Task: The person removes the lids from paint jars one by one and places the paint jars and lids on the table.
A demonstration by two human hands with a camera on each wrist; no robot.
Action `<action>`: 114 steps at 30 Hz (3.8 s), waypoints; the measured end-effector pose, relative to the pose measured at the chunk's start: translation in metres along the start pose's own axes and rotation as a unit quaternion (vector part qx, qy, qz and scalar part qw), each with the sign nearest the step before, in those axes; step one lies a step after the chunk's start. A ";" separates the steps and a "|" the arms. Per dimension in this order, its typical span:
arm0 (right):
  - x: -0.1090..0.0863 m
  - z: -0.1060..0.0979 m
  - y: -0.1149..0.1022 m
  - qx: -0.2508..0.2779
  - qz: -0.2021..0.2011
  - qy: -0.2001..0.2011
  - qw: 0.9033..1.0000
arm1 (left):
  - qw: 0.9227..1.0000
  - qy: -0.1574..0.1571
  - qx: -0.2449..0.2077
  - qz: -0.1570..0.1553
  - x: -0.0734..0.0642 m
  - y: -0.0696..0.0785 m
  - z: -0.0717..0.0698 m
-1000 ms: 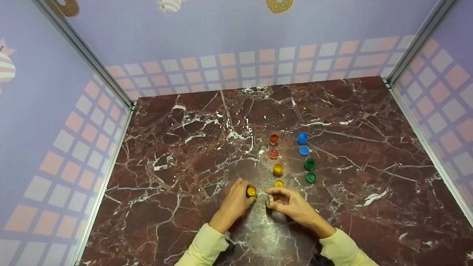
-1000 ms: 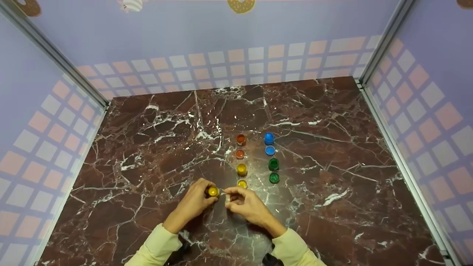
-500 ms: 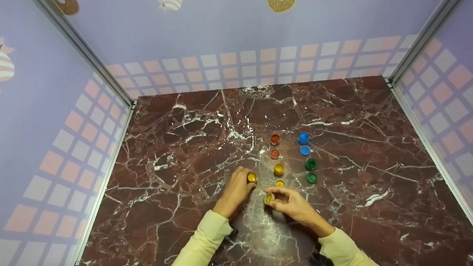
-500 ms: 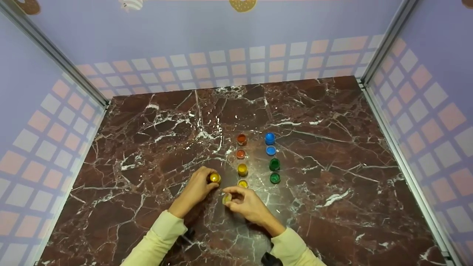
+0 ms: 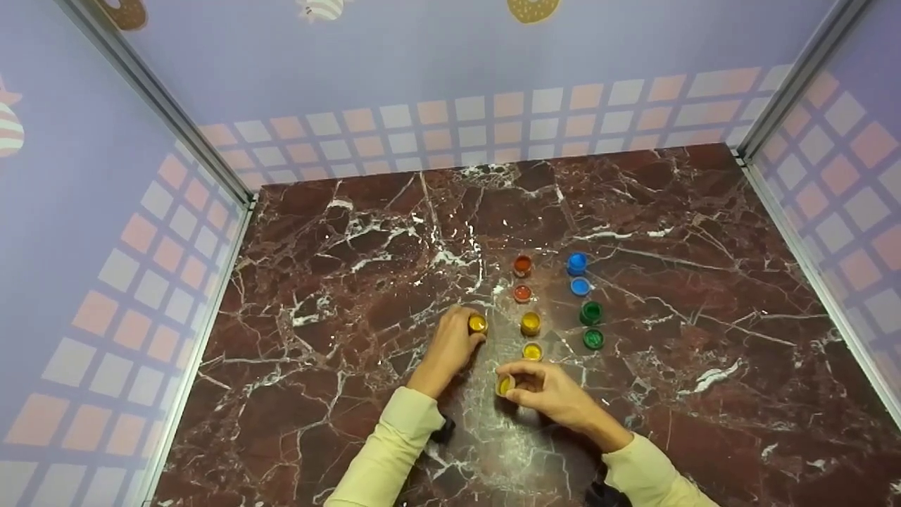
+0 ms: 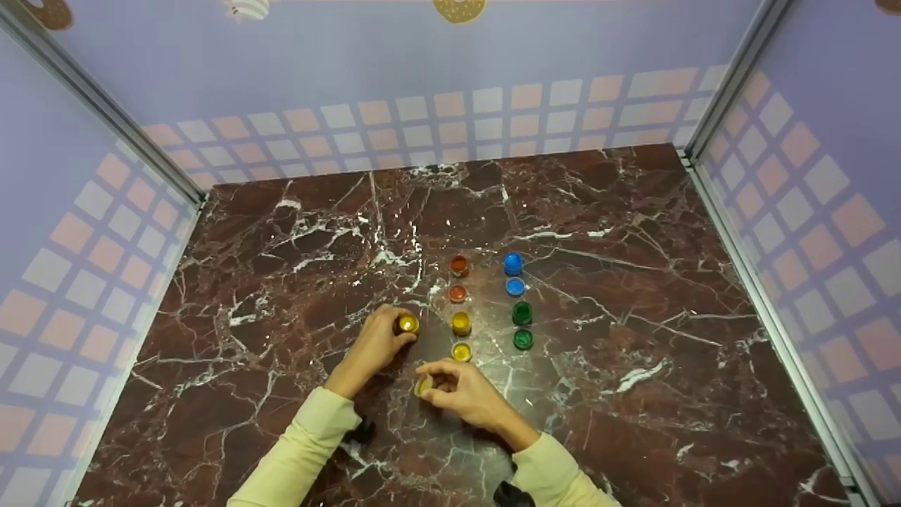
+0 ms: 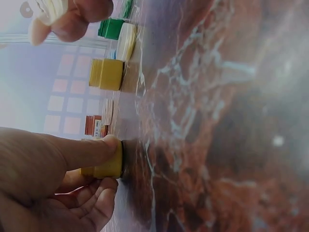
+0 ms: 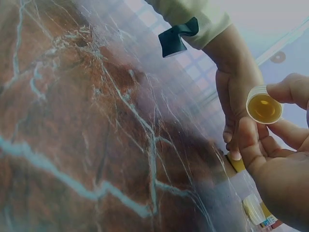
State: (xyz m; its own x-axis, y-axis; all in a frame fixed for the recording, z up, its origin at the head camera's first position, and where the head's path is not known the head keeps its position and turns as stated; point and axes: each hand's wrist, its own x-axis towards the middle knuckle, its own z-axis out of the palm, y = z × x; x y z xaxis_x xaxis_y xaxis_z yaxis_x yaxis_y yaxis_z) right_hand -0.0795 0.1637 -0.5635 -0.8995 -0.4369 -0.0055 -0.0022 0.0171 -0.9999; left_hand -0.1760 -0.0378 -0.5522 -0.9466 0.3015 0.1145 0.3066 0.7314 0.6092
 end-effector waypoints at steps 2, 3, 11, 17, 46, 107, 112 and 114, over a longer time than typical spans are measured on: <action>0.001 0.001 -0.001 0.000 -0.004 -0.003 1.000 | 1.000 -0.002 -0.007 -0.002 0.002 -0.001 -0.001; 0.001 0.001 -0.001 0.001 -0.006 -0.003 1.000 | 1.000 -0.003 -0.009 -0.004 0.002 -0.002 -0.001; 0.008 0.002 -0.005 0.023 -0.005 -0.001 1.000 | 1.000 -0.022 -0.007 -0.021 0.007 -0.004 -0.003; 0.016 0.002 -0.010 0.004 -0.018 -0.021 1.000 | 0.999 -0.044 -0.008 -0.027 0.011 -0.003 -0.007; 0.049 0.036 -0.005 -0.345 -0.079 0.117 0.928 | 0.998 -0.054 -0.036 0.001 0.014 -0.017 -0.009; 0.064 0.045 0.005 -0.367 -0.078 0.156 0.914 | 0.996 -0.076 -0.047 -0.014 0.000 -0.022 -0.025; 0.059 0.046 0.001 -0.365 -0.073 0.148 0.916 | 0.997 -0.068 -0.041 -0.024 -0.009 -0.022 -0.028; 0.057 0.046 -0.001 -0.363 -0.074 0.146 0.918 | 0.997 -0.065 -0.036 -0.028 -0.013 -0.022 -0.030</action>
State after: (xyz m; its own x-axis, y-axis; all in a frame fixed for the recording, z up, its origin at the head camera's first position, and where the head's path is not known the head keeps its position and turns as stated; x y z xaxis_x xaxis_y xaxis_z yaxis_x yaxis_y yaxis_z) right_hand -0.1104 0.0980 -0.5632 -0.9445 -0.2255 0.2389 -0.3282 0.6173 -0.7150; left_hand -0.1738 -0.0759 -0.5437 -0.9394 0.3422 -0.0205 0.2422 0.7048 0.6667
